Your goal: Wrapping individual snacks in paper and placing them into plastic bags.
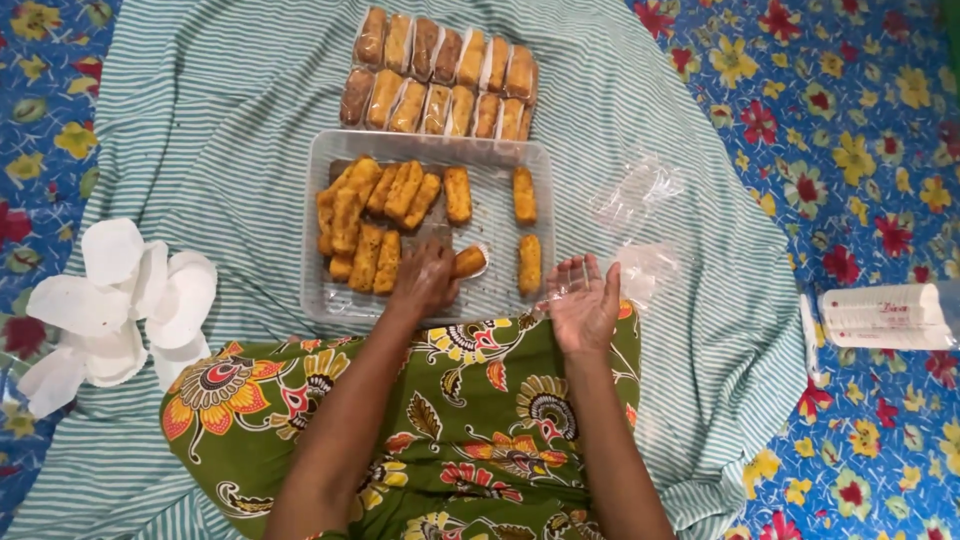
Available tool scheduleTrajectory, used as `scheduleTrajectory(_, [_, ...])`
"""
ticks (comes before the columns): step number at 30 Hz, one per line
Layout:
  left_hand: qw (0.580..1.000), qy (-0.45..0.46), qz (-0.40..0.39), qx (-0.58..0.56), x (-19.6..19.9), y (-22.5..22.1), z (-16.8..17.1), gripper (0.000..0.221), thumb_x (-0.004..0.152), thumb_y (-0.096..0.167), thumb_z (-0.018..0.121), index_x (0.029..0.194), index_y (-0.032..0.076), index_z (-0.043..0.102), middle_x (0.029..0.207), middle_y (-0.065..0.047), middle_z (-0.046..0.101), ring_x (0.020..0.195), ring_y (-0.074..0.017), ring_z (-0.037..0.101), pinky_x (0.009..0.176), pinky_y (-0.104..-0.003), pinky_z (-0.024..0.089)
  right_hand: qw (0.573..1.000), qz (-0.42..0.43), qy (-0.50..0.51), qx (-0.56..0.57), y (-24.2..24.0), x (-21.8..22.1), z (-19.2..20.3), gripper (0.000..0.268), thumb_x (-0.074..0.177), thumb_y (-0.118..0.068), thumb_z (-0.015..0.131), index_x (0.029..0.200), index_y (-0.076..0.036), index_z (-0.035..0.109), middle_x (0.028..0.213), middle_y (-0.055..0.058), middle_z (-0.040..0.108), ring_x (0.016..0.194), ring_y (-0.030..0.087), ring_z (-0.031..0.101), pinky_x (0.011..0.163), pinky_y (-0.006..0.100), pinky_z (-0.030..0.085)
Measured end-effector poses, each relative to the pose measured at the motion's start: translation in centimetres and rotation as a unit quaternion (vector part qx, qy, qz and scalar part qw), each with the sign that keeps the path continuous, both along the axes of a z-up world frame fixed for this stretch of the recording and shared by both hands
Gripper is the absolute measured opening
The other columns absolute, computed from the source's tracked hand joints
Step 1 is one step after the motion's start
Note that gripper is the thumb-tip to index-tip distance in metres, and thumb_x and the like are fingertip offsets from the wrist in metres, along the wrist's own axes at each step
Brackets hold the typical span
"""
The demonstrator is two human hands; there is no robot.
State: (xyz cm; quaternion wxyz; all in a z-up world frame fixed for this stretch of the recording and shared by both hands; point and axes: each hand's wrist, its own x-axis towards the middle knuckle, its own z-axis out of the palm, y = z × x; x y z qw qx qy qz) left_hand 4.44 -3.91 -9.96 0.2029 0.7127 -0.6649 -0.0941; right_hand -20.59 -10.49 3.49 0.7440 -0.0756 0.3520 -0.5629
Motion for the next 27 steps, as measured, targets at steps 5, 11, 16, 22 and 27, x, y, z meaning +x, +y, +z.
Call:
scheduleTrajectory(5, [1.0,0.002,-0.007,-0.028,-0.2,-0.6,-1.9,0.038,0.072,0.032,0.076,0.097,0.005,0.067,0.097,-0.015,0.059,0.092,-0.0376,0.064,0.079,-0.052,0.051,1.0,-0.001,0.0,-0.001,-0.3,0.0,-0.2,0.056,0.089,-0.05,0.075,0.122,-0.008,0.058,0.111,0.009,0.071,0.104,0.024,0.07,0.097,0.043,0.058])
scheduleTrajectory(11, [0.999,-0.006,-0.018,-0.049,-0.4,-0.8,-3.3,0.037,0.065,0.025,0.077,0.094,0.004,0.065,0.096,-0.016,0.06,0.089,-0.0393,0.064,0.078,-0.053,0.052,1.0,0.001,-0.002,-0.006,0.0,0.1,0.3,0.057,0.089,-0.05,0.074,0.123,-0.007,0.056,0.111,0.009,0.07,0.104,0.024,0.069,0.097,0.042,0.058])
scheduleTrajectory(16, [0.998,0.002,-0.015,-0.068,-0.6,-0.7,-3.0,0.033,0.065,0.02,0.075,0.091,0.004,0.063,0.093,-0.016,0.059,0.085,-0.0406,0.064,0.075,-0.053,0.052,1.0,0.002,-0.002,-0.006,0.1,-0.1,0.7,0.053,0.09,-0.049,0.073,0.12,-0.007,0.058,0.109,0.008,0.071,0.103,0.024,0.069,0.096,0.041,0.058])
scheduleTrajectory(22, [0.996,0.081,0.002,-0.022,-0.3,0.2,0.2,0.03,0.07,0.02,0.072,0.092,0.001,0.063,0.088,-0.021,0.062,0.086,-0.0457,0.066,0.078,-0.056,0.053,1.0,0.009,-0.006,0.0,0.2,-0.1,1.9,0.052,0.089,-0.051,0.074,0.116,-0.007,0.064,0.108,0.01,0.072,0.103,0.025,0.071,0.098,0.043,0.057])
scheduleTrajectory(27, [0.971,0.233,0.017,0.061,0.2,0.5,1.5,0.036,0.071,0.028,0.073,0.097,0.004,0.072,0.089,-0.025,0.07,0.093,-0.0474,0.069,0.082,-0.056,0.055,1.0,0.001,-0.018,0.001,0.4,0.0,3.3,0.051,0.089,-0.048,0.075,0.114,-0.005,0.066,0.107,0.013,0.073,0.103,0.027,0.071,0.098,0.044,0.057])
